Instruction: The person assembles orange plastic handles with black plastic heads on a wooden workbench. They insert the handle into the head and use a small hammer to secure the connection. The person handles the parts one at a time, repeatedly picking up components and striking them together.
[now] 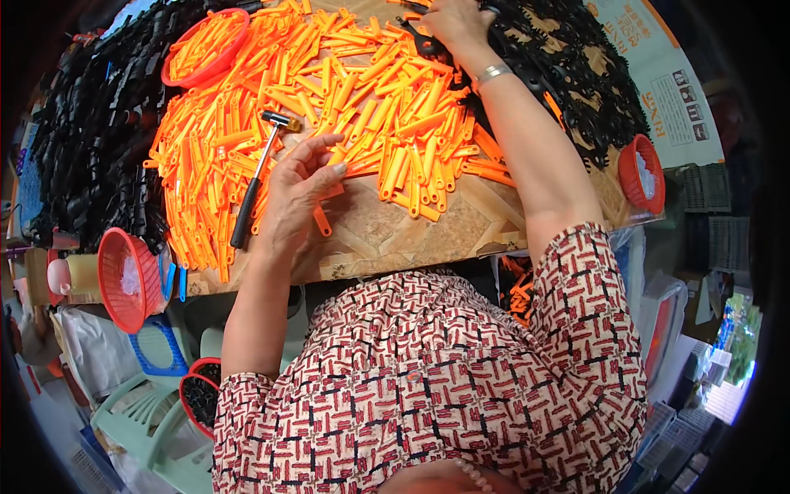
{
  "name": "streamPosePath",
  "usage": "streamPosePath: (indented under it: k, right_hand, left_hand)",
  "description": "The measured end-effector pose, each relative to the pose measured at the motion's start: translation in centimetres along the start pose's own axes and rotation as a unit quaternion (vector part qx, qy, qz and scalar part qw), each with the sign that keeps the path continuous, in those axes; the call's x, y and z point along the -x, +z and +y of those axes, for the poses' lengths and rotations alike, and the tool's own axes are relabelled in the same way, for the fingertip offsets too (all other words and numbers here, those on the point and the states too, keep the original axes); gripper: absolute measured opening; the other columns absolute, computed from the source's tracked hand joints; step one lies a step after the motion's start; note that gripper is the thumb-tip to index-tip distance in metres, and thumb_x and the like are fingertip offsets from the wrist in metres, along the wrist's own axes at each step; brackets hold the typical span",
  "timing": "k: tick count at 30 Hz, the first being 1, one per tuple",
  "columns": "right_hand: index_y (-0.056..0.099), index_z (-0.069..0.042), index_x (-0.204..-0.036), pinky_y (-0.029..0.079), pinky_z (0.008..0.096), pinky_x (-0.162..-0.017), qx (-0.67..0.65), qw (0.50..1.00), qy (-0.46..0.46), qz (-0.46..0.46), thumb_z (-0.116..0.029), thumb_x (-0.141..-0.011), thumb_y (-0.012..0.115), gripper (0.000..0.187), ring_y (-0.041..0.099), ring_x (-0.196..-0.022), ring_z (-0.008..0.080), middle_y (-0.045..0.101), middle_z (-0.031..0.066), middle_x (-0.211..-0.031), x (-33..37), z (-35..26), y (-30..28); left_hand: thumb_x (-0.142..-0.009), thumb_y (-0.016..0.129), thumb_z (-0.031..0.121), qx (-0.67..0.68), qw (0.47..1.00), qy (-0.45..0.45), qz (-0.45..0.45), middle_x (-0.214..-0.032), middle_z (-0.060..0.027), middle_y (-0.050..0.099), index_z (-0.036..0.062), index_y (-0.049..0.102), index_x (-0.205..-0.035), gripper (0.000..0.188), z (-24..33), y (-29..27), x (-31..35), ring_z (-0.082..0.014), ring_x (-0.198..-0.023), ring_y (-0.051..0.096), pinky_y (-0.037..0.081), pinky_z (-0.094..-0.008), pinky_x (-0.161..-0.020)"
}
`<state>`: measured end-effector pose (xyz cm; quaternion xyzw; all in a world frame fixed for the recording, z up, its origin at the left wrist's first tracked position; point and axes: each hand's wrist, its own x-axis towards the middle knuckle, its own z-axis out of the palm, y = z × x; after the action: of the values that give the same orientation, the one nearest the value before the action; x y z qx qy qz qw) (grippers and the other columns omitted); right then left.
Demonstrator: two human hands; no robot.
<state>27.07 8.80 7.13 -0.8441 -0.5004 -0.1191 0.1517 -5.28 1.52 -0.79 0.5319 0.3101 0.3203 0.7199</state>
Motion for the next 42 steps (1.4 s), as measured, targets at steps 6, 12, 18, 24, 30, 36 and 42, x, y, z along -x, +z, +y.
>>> streamPosePath:
  k: [6, 12, 18, 24, 30, 36, 42]
  right_hand:
    - [0.075, -0.002, -0.110, 0.054, 0.0275, -0.071, -0.184, 0.953, -0.212, 0.114, -0.020, -0.100, 0.068, 0.022, 0.072, -0.085, 0.0135, 0.076, 0.0133, -0.096, 6.6, 2.0, -4.3]
    - [0.076, 0.000, -0.100, 0.053, 0.0329, -0.066, -0.413, 0.892, -0.183, 0.024, -0.024, -0.098, 0.070, 0.025, 0.070, -0.072, 0.0218, 0.074, 0.0133, -0.084, 14.7, 1.8, -4.8]
    - [0.077, 0.004, -0.100, 0.050, 0.0197, -0.056, -0.623, 0.765, -0.031, -0.159, -0.015, -0.099, 0.070, 0.020, 0.062, -0.062, 0.0044, 0.070, 0.0010, -0.077, 19.4, 0.8, -4.2]
    - [0.077, 0.003, -0.099, 0.046, 0.0195, -0.051, -0.576, 0.793, -0.045, -0.191, -0.017, -0.099, 0.071, 0.021, 0.058, -0.058, 0.0025, 0.065, -0.0023, -0.067, 21.2, 0.8, -5.0]
    - [0.075, -0.002, -0.091, 0.046, 0.0296, -0.053, -0.510, 0.839, -0.144, -0.126, -0.020, -0.096, 0.072, 0.019, 0.057, -0.054, 0.0105, 0.061, 0.0069, -0.061, 21.9, 1.2, -3.7]
    - [0.076, -0.003, -0.091, 0.048, 0.0318, -0.056, -0.502, 0.841, -0.150, -0.137, -0.022, -0.094, 0.073, 0.019, 0.060, -0.055, 0.0166, 0.063, 0.0121, -0.064, 22.3, 1.4, -4.2]
    - [0.076, -0.003, -0.092, 0.050, 0.0323, -0.059, -0.480, 0.850, -0.174, -0.130, -0.022, -0.094, 0.073, 0.019, 0.064, -0.058, 0.0173, 0.066, 0.0126, -0.067, 22.3, 1.6, -4.2]
  left_hand:
    - [-0.096, 0.075, 0.015, -0.017, 0.999, 0.040, 0.011, -0.094, 0.0018, 0.070, 0.0049, 0.075, -0.109, 0.017, 1.3, 0.8, -1.1, -0.0046, -0.085, 0.063, 0.051, -0.0209, -0.074]
    - [-0.099, 0.071, 0.007, -0.090, 0.977, 0.194, 0.014, -0.096, 0.0017, 0.067, -0.0002, 0.072, -0.112, 0.015, 3.2, 3.5, -0.4, -0.0062, -0.090, 0.062, 0.051, -0.0237, -0.080]
    - [-0.087, 0.076, -0.003, -0.376, 0.840, 0.390, -0.033, -0.097, -0.0077, 0.070, 0.0024, 0.073, -0.104, 0.018, 4.8, 3.3, 0.4, -0.0189, -0.089, 0.067, 0.054, -0.0290, -0.078]
    - [-0.083, 0.078, 0.003, -0.417, 0.784, 0.460, -0.008, -0.093, -0.0072, 0.068, 0.0072, 0.074, -0.102, 0.020, 4.3, 3.5, 0.5, -0.0236, -0.081, 0.067, 0.054, -0.0342, -0.070]
    - [-0.083, 0.078, -0.004, -0.452, 0.775, 0.440, -0.031, -0.092, -0.0079, 0.064, 0.0026, 0.075, -0.104, 0.022, 4.4, 4.0, 1.1, -0.0190, -0.082, 0.066, 0.054, -0.0304, -0.071]
    - [-0.083, 0.081, 0.005, -0.437, 0.783, 0.440, -0.046, -0.085, -0.0074, 0.060, 0.0078, 0.074, -0.102, 0.020, 4.2, 4.2, 1.0, -0.0218, -0.073, 0.064, 0.051, -0.0343, -0.062]
    - [-0.083, 0.081, 0.005, -0.450, 0.780, 0.431, -0.059, -0.085, -0.0081, 0.060, 0.0066, 0.074, -0.101, 0.019, 4.2, 4.2, 1.0, -0.0220, -0.072, 0.064, 0.051, -0.0346, -0.062]
